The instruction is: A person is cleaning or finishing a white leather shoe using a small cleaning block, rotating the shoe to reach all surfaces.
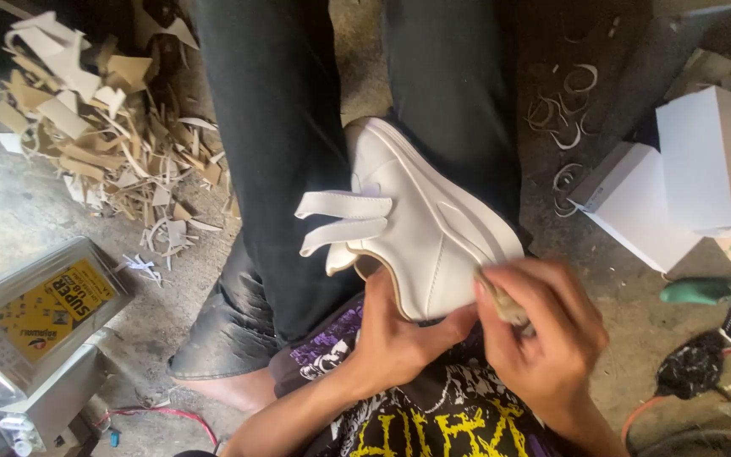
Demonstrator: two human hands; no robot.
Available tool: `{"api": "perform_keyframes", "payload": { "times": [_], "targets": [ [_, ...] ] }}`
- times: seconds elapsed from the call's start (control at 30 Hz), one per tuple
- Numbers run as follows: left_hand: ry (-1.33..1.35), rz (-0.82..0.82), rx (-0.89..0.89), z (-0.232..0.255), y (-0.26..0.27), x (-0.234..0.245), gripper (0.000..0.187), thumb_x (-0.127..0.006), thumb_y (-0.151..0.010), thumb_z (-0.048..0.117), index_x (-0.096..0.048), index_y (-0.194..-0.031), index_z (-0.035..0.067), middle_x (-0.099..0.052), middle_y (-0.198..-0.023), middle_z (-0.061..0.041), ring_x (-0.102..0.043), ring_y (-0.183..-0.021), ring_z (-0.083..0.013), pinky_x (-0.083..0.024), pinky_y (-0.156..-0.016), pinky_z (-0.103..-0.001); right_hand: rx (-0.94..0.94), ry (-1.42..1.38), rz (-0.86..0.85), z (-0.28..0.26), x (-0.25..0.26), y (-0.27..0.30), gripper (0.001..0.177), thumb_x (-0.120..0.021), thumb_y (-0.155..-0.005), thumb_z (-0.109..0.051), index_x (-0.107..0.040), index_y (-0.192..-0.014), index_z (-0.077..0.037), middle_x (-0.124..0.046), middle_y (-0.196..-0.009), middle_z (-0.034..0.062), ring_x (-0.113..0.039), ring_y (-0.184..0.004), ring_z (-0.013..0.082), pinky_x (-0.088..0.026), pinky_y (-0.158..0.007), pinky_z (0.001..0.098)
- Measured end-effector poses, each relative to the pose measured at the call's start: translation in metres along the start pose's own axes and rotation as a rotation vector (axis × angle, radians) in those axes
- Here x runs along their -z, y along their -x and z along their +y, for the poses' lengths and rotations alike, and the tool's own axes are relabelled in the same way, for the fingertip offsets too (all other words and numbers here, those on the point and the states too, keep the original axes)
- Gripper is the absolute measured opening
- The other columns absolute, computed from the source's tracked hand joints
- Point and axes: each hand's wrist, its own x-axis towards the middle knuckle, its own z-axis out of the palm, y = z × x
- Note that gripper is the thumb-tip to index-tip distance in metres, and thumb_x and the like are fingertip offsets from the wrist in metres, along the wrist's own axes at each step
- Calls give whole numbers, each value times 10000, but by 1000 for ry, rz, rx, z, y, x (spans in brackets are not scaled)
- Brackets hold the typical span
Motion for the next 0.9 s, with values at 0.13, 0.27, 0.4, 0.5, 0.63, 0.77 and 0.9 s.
{"api": "perform_keyframes", "payload": {
  "times": [0.13, 0.27, 0.4, 0.5, 0.63, 0.77, 0.9],
  "targets": [
    [-8, 41, 33, -2, 0, -2, 196, -775, -809, 115, -588, -835, 60, -589, -735, -4, -525, -644, -114, -433, -525, -278, -20, 4, 12, -10, 7, -1, 136, -735, -910, -10, -702, -1023, 58, -716, -970, 182, -721, -865, 263, -604, -750, 325],
    [-49, 40, -83, 0, 0, -1, 227, -756, -788, 41, -634, -967, -28, -692, -842, -79, -642, -713, -180, -523, -572, -304, 6, -25, 30, -1, -5, 0, 139, -708, -963, -21, -678, -1078, 51, -704, -982, 181, -722, -809, 230, -620, -656, 257],
    [-34, 53, 22, -3, 2, 2, 226, -777, -793, 91, -565, -862, 56, -569, -747, -8, -520, -650, -119, -431, -529, -281, -11, -14, 0, -24, 10, -8, 123, -706, -926, -38, -703, -999, 62, -699, -945, 177, -702, -827, 277, -588, -748, 360],
    [-72, 68, -52, -1, 1, -1, 227, -777, -793, 69, -627, -951, 3, -671, -819, -51, -628, -729, -153, -520, -595, -295, 2, -36, 11, -3, 2, 3, 161, -729, -927, -39, -680, -1058, 39, -701, -987, 166, -701, -830, 218, -590, -665, 257],
    [-98, 61, -90, -2, -1, 2, 248, -768, -774, 63, -609, -945, -21, -652, -809, -71, -608, -681, -174, -502, -550, -303, 33, -3, 72, -1, -4, -1, 154, -720, -961, -58, -688, -1075, 41, -691, -1009, 176, -693, -837, 228, -592, -671, 269],
    [-100, 20, -87, 1, 0, 2, 183, -775, -803, 85, -597, -815, 49, -607, -713, -15, -557, -622, -125, -432, -522, -281, -82, -240, -87, 14, 17, 15, 148, -727, -866, -41, -672, -1001, -15, -714, -921, 112, -702, -762, 163, -588, -638, 221],
    [-228, -41, -143, -10, 5, 8, 211, -786, -818, 172, -598, -799, 78, -644, -733, -14, -632, -684, -165, -496, -664, -316, -386, -708, 163, 13, 9, 8, 112, -615, -914, -95, -583, -1007, -42, -607, -921, 87, -565, -618, 116, -468, -520, 188]
  ]
}}
